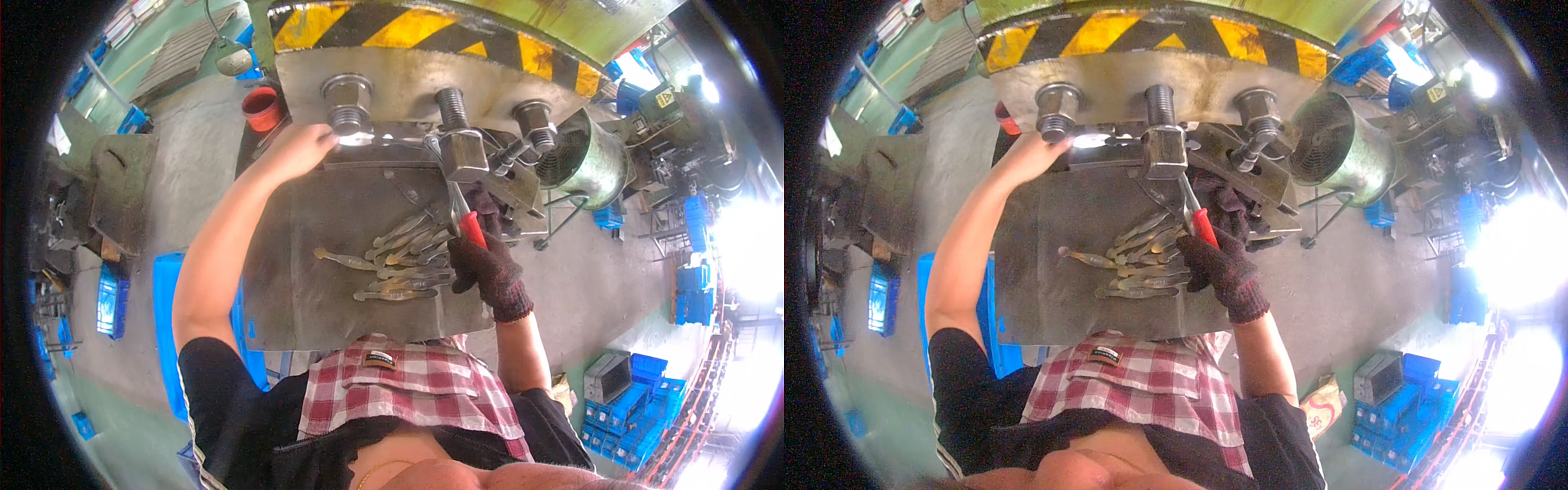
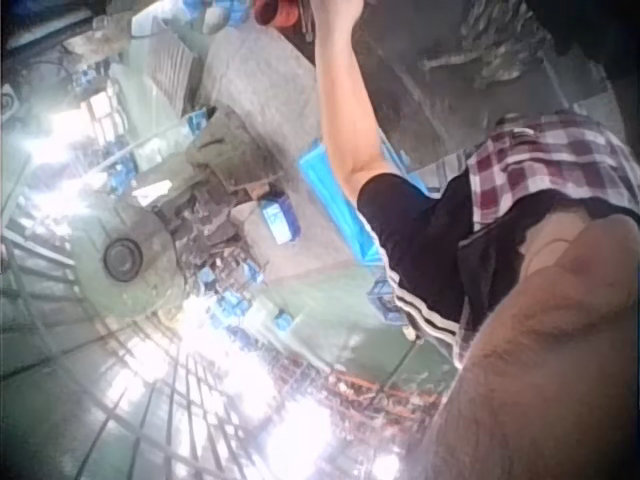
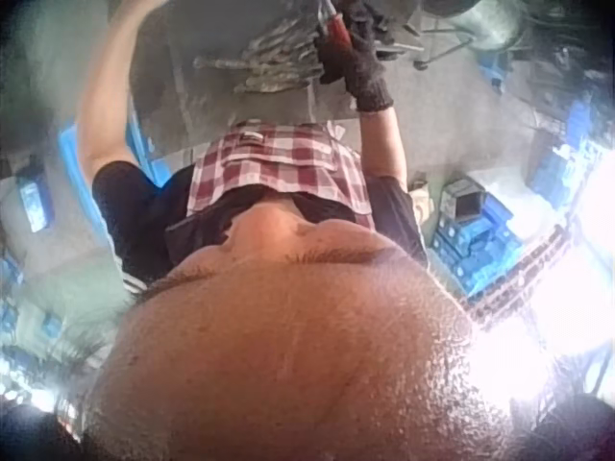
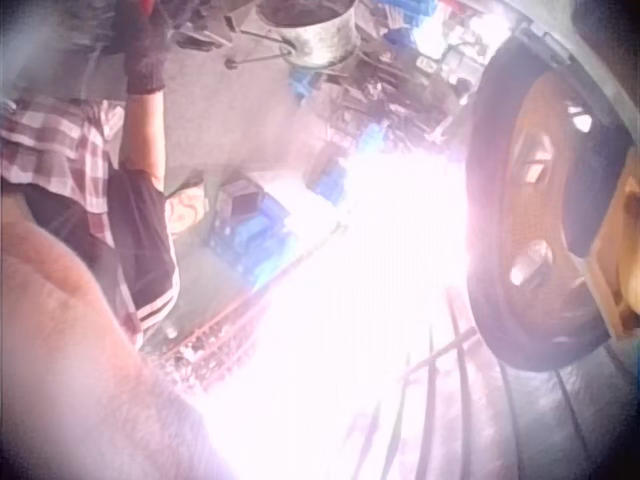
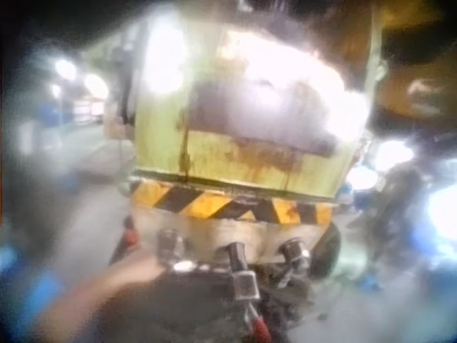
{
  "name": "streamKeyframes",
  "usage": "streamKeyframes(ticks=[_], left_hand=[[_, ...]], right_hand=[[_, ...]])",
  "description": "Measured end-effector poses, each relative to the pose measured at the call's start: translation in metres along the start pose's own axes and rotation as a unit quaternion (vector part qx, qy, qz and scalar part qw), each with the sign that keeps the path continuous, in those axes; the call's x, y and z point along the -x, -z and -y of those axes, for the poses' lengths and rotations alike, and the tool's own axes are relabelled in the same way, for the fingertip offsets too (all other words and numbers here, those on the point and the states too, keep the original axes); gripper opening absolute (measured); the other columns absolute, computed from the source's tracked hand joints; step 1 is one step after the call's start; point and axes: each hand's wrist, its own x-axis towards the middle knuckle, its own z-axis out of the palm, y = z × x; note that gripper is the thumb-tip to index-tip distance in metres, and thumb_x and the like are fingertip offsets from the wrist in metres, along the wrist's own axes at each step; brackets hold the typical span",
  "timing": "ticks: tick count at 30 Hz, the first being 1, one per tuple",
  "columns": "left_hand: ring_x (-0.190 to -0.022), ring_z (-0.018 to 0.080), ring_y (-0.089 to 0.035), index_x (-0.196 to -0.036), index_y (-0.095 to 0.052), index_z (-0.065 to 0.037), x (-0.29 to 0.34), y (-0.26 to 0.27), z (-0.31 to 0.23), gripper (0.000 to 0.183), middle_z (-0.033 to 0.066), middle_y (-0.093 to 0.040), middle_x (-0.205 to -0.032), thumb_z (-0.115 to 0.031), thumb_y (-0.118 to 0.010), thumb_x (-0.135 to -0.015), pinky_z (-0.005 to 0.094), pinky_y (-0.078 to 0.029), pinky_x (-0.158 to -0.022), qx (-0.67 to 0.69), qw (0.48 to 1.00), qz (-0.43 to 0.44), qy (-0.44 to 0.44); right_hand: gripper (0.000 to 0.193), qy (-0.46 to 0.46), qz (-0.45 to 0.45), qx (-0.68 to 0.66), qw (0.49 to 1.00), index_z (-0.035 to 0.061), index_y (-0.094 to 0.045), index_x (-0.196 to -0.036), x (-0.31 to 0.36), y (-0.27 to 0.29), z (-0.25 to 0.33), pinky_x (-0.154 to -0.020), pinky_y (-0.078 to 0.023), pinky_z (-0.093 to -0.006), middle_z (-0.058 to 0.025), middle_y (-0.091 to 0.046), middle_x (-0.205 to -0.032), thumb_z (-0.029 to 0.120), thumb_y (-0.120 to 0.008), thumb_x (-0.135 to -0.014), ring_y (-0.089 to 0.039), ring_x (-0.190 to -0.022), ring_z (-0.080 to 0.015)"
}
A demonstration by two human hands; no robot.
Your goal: The person feeds metal blanks into a press machine one at a time by hand, stamps them, and retrieves the stamped pieces using a handheld tool.
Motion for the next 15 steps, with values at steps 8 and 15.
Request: streamKeyframes(ticks=[8,15], left_hand=[[-0.116,0.0283,-0.051,-0.119,-0.054,-0.001,-0.09,-0.016,0.031,0.041,0.0182,-0.056,-0.122,-0.032,-0.052,-0.092,0.0364,-0.04,-0.096,0.022,0.989,-0.13,-0.069],[-0.083,0.0315,-0.063,-0.098,-0.062,0.001,-0.029,-0.001,0.056,0.028,0.0187,-0.064,-0.082,-0.022,-0.049,-0.092,0.0391,-0.046,-0.078,0.074,0.94,-0.329,-0.05]], right_hand=[[0.032,0.052,-0.012,0.083,0.995,0.0009,-0.062,-0.095,-0.018,-0.008,0.009,-0.046,-0.047,-0.0263,-0.0038,-0.057,-0.07,0.03,-0.066,-0.082,-0.056,-0.056,-0.0127],[0.041,0.091,-0.041,0.295,0.95,0.003,-0.064,-0.103,-0.06,-0.032,0.049,-0.06,-0.049,-0.0319,-0.0104,-0.063,-0.079,0.039,-0.062,-0.083,-0.061,-0.063,-0.0156]])
